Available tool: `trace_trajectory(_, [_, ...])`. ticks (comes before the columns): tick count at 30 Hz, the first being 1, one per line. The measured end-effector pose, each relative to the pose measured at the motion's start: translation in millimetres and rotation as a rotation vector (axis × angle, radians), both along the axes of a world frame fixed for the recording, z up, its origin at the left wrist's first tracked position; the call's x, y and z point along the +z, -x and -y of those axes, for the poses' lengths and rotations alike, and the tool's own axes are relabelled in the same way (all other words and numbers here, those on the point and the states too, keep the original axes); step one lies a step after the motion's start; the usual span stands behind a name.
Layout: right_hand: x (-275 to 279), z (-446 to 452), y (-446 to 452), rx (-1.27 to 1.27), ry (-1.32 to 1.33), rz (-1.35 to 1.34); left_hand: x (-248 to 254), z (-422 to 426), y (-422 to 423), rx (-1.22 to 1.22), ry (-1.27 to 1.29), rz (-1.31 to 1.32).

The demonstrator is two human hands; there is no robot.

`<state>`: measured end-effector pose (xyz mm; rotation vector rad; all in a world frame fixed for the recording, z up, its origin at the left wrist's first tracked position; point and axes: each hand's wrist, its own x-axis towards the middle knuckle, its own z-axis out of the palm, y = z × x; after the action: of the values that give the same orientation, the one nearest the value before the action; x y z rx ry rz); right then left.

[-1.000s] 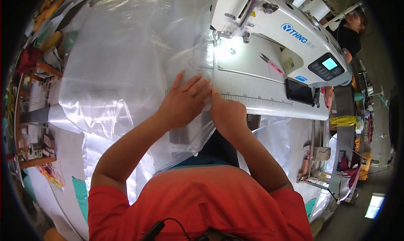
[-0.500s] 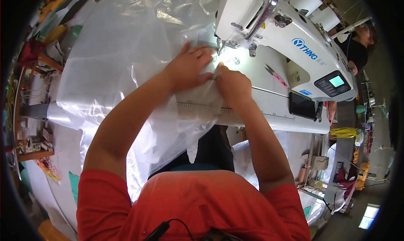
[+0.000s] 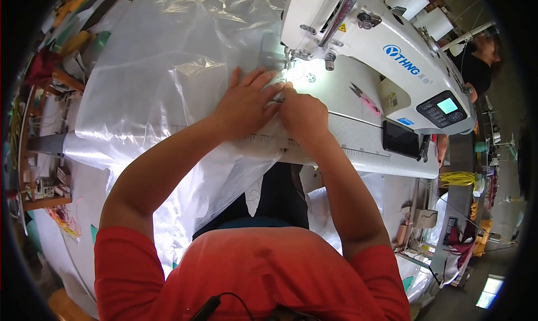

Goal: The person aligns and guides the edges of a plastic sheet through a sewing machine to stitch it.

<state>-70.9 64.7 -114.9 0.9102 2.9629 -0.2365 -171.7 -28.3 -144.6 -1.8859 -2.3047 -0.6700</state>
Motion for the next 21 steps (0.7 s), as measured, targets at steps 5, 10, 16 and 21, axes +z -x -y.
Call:
trace_trajectory(5, [-2.1, -1.4, 5.5, 0.003, -0.017, 0.007, 2.2, -2.8, 12.2, -0.054, 0.037, -0.021])
trace_trajectory(10, [-5.6, -5.7, 9.4, -0.006, -0.02, -0.022, 3.4, -10.3, 25.4, -0.1, 0.06, -0.02])
trace_trajectory(16, [-3.0, -3.2, 6.7, -0.044, 0.032, 0.004, 1.5, -15.2, 27.9, -0.107, 0.083, -0.028])
trace_trajectory(21, [2.8, -1.9, 6.2, -0.018, 0.032, 0.039, 1.4, -19.1, 17.3, 0.005, 0.165, 0.023])
